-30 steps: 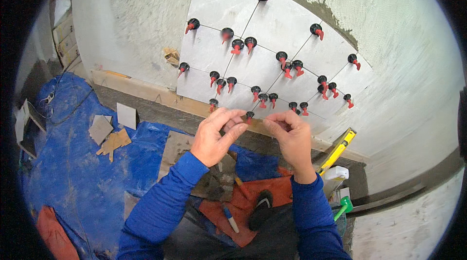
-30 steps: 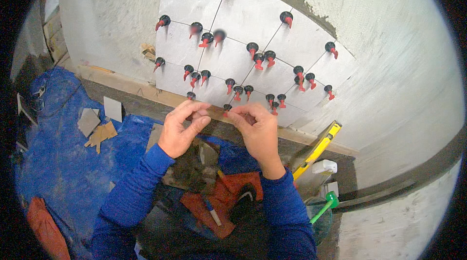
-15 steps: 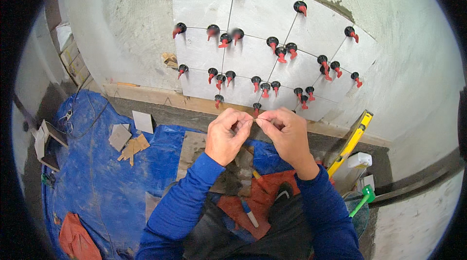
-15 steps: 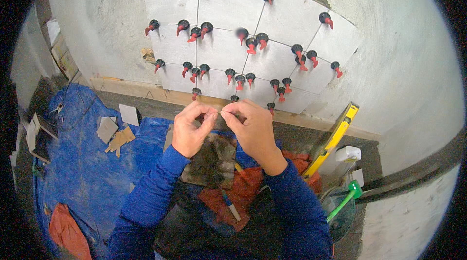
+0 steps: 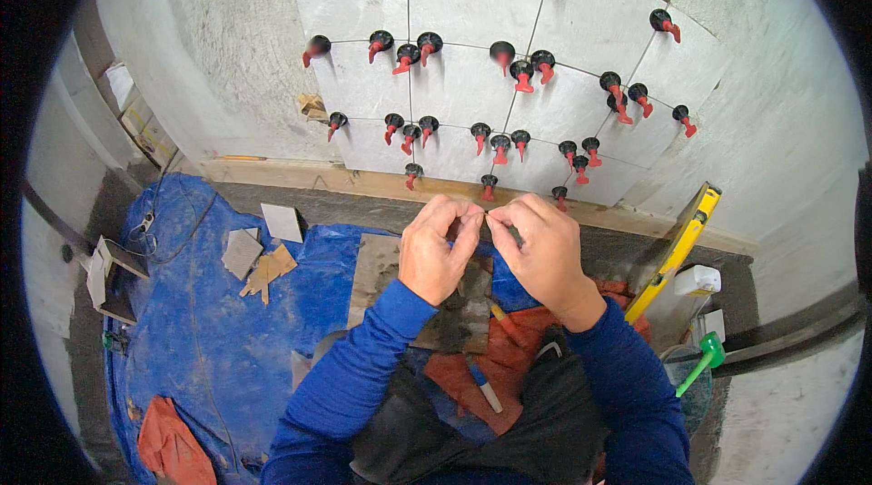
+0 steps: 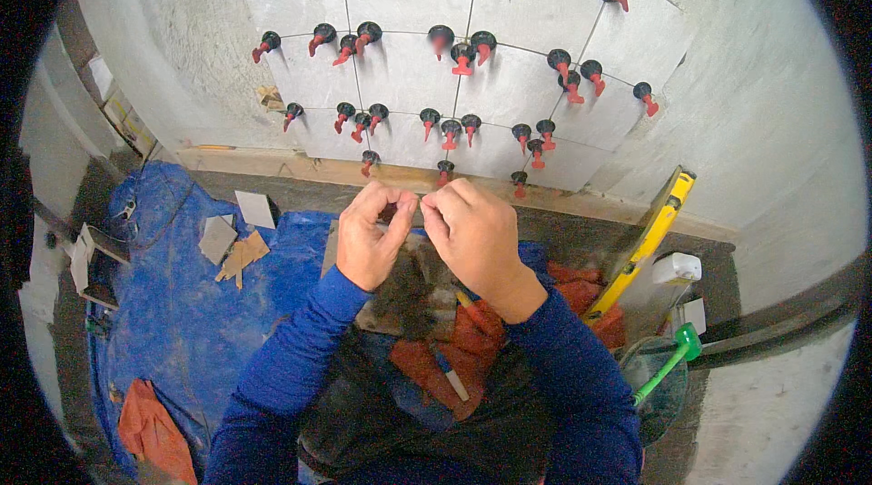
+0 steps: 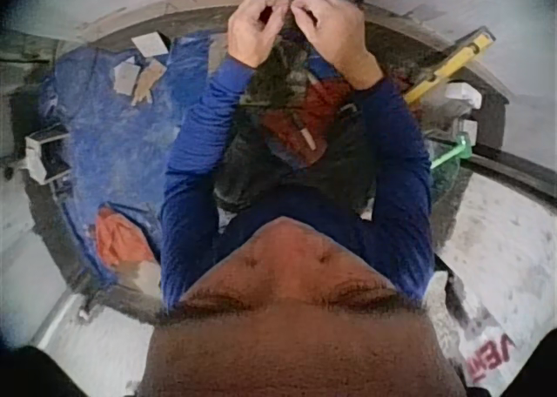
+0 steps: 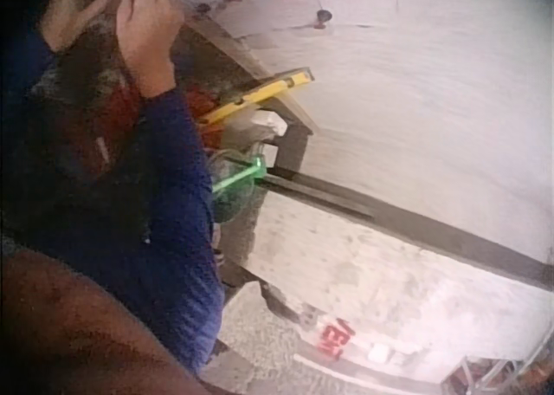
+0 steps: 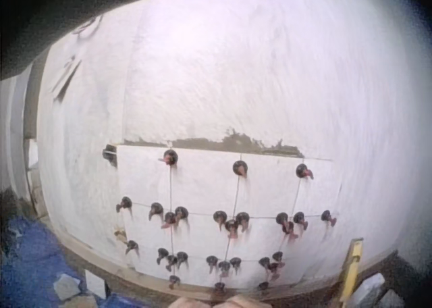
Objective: The person installs white wall tiles using red tile leveling clips and a green rubber mallet. They tap the tiles into place, adjust the clips, measure gaps with a tape measure, and wipe the tile surface with a blue sponge.
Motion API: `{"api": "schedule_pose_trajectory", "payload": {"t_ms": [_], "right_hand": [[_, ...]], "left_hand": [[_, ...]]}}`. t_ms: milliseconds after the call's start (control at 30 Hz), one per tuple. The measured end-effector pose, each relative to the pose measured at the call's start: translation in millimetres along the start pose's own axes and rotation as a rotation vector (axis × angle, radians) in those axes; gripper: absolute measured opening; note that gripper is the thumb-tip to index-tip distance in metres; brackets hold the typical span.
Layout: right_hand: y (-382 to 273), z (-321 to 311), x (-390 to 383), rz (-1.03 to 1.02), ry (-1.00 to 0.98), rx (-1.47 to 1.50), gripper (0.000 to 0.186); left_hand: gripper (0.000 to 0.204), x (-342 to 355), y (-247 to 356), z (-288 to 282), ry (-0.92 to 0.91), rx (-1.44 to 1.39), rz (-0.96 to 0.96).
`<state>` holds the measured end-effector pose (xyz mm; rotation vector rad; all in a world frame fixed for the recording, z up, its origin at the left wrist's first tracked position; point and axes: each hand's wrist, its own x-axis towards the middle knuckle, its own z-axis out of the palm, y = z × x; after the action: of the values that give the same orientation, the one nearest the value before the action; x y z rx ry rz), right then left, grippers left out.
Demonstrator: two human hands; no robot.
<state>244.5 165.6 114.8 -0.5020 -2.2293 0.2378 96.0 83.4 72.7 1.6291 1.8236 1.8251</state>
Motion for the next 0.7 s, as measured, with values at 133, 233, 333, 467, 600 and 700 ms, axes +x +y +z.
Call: {"api": "schedule_pose_trajectory", "payload": {"t_ms": [133,233,333,467,600,700], "right_hand": [[-6.2,12.7,-5.9,-0.099,0.14,-0.084,0.014],[-7.7,15.6,-6.6,-0.128,0.187,-0.093,0.015],[-4.8,11.1,-5.3,-0.03,0.143,-0.007,0.013],[8.6,-5.8,-5.1,0.074,-0.066,0.09,0.008],[16.0,-12.9,-8.2,0.028,-0.223,0.043,0.01],[13.1,-11.1,-11.7,0.072,-0.281,0.05,0.01]], "left_hand": [[0.013,-4.9,-2.2,16.7,0.046,-0.28,-0.306],[0.015,-8.7,0.0,23.1,0.067,-0.54,-0.447],[0.013,-9.1,3.5,23.4,0.106,-0.539,-0.443],[0.012,-7.8,1.7,12.6,-0.005,-0.151,-0.138],[0.009,-11.0,-0.5,7.1,-0.093,0.057,0.048],[0.007,-14.8,2.2,8.0,-0.11,0.107,0.073]]}}
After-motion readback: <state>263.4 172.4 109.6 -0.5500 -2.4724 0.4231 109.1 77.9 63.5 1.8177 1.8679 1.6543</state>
